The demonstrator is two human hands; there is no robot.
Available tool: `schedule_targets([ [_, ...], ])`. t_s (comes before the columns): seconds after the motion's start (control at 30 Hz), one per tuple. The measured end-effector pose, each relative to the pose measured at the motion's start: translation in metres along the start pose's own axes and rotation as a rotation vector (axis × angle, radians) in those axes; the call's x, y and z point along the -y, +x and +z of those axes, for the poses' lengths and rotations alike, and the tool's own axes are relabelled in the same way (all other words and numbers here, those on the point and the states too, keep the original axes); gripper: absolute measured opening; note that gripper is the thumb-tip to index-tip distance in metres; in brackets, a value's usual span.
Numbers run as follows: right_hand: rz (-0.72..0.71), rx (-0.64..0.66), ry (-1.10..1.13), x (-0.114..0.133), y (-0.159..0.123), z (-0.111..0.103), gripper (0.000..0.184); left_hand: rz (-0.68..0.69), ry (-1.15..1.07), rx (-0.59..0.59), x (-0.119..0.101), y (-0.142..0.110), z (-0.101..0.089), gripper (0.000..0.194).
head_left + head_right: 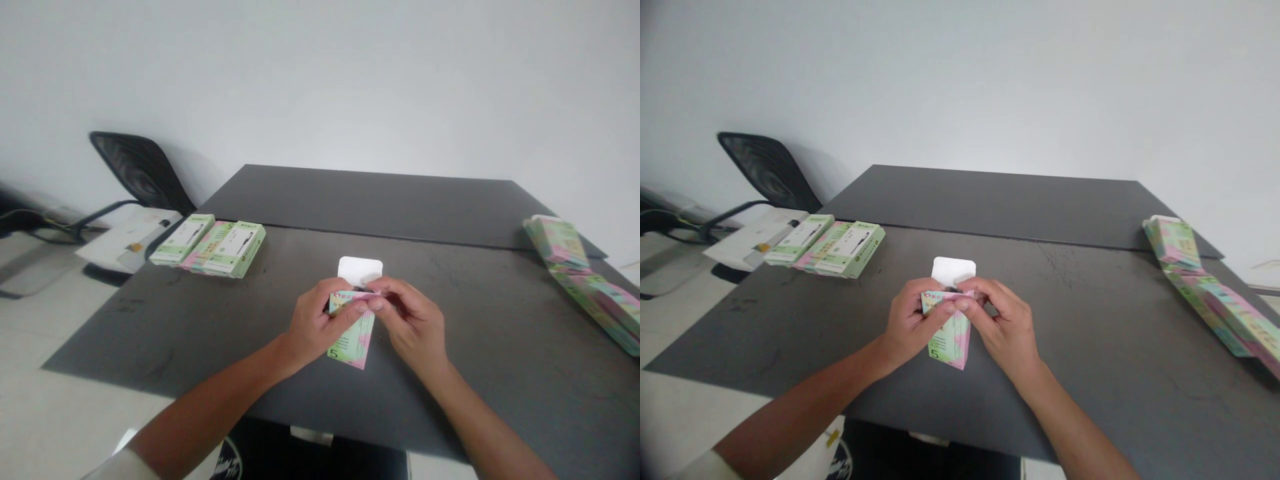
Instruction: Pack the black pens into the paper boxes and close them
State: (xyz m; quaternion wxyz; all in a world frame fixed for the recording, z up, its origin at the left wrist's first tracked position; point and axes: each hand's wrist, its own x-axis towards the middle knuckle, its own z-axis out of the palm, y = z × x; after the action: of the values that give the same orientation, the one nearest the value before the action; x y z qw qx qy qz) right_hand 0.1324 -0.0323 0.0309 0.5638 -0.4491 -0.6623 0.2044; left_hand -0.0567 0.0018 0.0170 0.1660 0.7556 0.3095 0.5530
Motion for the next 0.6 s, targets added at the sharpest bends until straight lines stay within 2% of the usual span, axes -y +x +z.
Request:
schedule_targets([
  [0.13,0.059,0.036,0.169,-0.001,0.004,0.002,0.005,0.046,0.02,0.025,0.003,0.001,0.0,0.026],
  [0.23,0.038,0.001,0.232,-0.005,0.004,0.002,0.01,0.106,0.044,0.028,0.004,0.002,0.0,0.026],
  [0.33,0.008,-0.041,0.126,-0.011,0.001,0.0,0.025,0.133,0.079,0.048,0.005,0.002,0.0,0.023],
  [0.47,0.012,-0.03,-0.079,-0.011,-0.004,-0.006,0.02,0.095,0.078,0.094,0.008,0.0,0.001,0.023],
  [0.6,0.004,-0.044,-0.118,-0.011,-0.005,-0.009,0.02,0.073,0.075,0.074,0.007,-0.001,0.001,0.029],
])
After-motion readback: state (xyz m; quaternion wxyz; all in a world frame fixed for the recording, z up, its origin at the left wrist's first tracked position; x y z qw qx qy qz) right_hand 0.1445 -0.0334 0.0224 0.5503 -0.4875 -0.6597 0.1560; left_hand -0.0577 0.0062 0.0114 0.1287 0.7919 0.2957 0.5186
